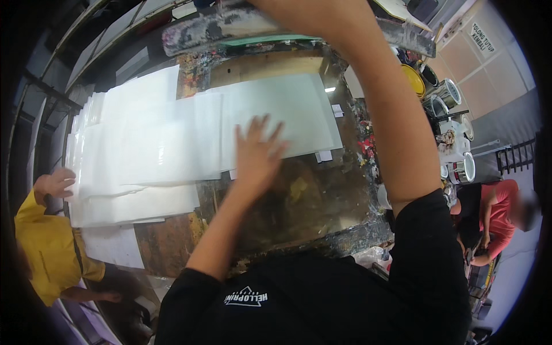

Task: The person performs screen printing by placing white sheets on a table, lowering a screen, and using a squeegee to pull ink across the mesh. Printed sheets are removed and stacked while new sheets are fed into the press.

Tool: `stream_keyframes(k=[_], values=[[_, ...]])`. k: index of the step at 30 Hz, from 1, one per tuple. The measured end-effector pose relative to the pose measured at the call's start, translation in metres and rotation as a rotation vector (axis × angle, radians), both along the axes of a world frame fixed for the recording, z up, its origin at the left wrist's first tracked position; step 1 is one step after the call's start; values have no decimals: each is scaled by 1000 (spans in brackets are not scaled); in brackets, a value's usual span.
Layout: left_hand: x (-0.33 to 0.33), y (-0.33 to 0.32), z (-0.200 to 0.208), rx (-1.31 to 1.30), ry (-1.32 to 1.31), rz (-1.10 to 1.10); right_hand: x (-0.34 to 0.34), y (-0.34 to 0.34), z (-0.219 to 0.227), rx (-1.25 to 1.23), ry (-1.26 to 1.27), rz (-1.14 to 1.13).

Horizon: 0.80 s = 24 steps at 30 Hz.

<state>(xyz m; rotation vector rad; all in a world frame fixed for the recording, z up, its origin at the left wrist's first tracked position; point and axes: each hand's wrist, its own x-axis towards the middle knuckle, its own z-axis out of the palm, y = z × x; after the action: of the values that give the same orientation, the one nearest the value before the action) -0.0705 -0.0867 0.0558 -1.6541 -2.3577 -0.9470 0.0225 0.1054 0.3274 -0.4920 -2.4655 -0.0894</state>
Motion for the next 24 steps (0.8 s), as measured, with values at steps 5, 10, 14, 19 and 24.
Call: stream_keyframes(k=[5,10,14,19,24], values=[[88,67,-37,-329,175,-97,-4,4,11,-59,-77,56],[87,71,-43,-298,78,-94,-4,0,21,-150,-112,67],[87,73,-43,-265,79,-114,-15,-2,21,-138,-74,-54],[90,67,-51,-239,72,-61,-15,12,-11,71,170,102],[79,66,-23,-66,204,181,-8,1,2,-31,8,67]])
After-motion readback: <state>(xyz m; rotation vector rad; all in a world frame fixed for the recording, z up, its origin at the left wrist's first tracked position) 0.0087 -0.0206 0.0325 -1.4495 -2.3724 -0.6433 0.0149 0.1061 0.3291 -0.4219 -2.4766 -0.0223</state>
